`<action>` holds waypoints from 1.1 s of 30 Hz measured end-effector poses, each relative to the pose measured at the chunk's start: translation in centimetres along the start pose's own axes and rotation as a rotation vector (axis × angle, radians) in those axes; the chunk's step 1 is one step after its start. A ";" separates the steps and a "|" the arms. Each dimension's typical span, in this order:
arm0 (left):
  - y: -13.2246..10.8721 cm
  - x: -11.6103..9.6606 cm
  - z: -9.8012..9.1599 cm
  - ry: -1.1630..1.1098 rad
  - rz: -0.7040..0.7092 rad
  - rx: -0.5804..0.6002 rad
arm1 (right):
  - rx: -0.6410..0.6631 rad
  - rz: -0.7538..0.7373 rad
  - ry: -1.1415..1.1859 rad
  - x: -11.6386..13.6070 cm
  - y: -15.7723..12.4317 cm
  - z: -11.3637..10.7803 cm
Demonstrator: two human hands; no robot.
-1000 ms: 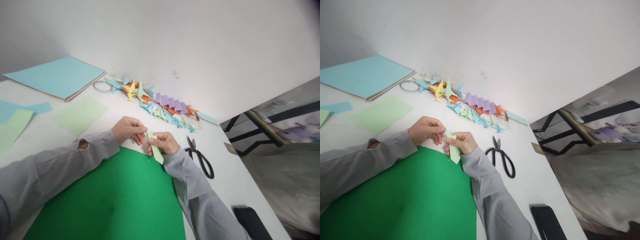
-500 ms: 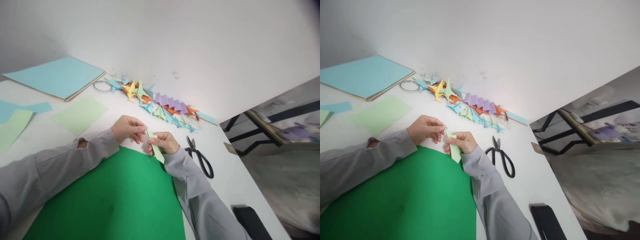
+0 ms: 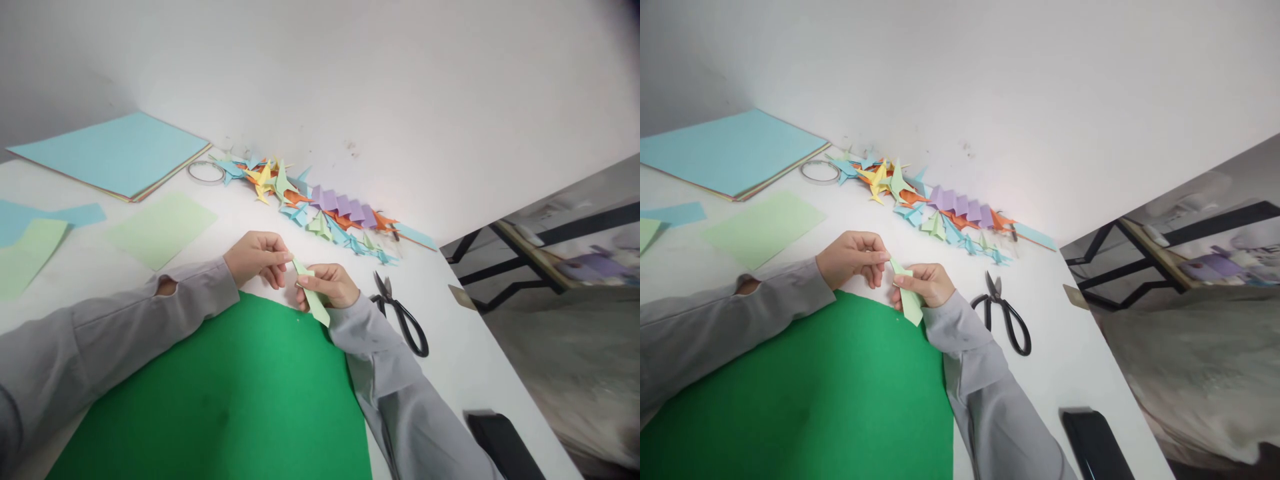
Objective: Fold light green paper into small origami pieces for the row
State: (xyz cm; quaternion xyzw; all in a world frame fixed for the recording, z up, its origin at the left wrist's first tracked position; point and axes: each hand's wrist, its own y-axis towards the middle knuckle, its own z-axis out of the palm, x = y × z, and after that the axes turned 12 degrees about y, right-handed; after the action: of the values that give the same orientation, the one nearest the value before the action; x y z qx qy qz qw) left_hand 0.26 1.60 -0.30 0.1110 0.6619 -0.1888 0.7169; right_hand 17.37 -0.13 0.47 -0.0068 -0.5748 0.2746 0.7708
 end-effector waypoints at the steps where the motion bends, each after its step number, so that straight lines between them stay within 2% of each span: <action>1: 0.0 0.0 0.0 -0.002 0.001 0.000 | 0.000 0.001 0.002 0.0 0.0 0.0; 8: 0.0 -0.1 0.0 -0.030 -0.005 0.021 | -0.011 0.001 0.004 0.0 0.0 0.0; 20: -0.2 -0.5 0.4 -0.048 0.006 -0.036 | -0.040 -0.045 -0.006 -0.2 0.1 0.4; 27: 0.0 0.0 0.2 0.096 0.016 -0.006 | -0.026 -0.054 -0.042 -0.2 0.0 0.6; 33: -0.1 -0.1 0.1 0.097 -0.003 0.035 | -0.027 -0.067 -0.058 -0.5 0.1 0.4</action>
State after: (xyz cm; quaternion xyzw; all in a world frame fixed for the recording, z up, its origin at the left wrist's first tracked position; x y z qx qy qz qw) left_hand 0.28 1.50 -0.14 0.1316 0.6927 -0.1958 0.6815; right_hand 16.93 -0.42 0.11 0.0099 -0.6003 0.2408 0.7626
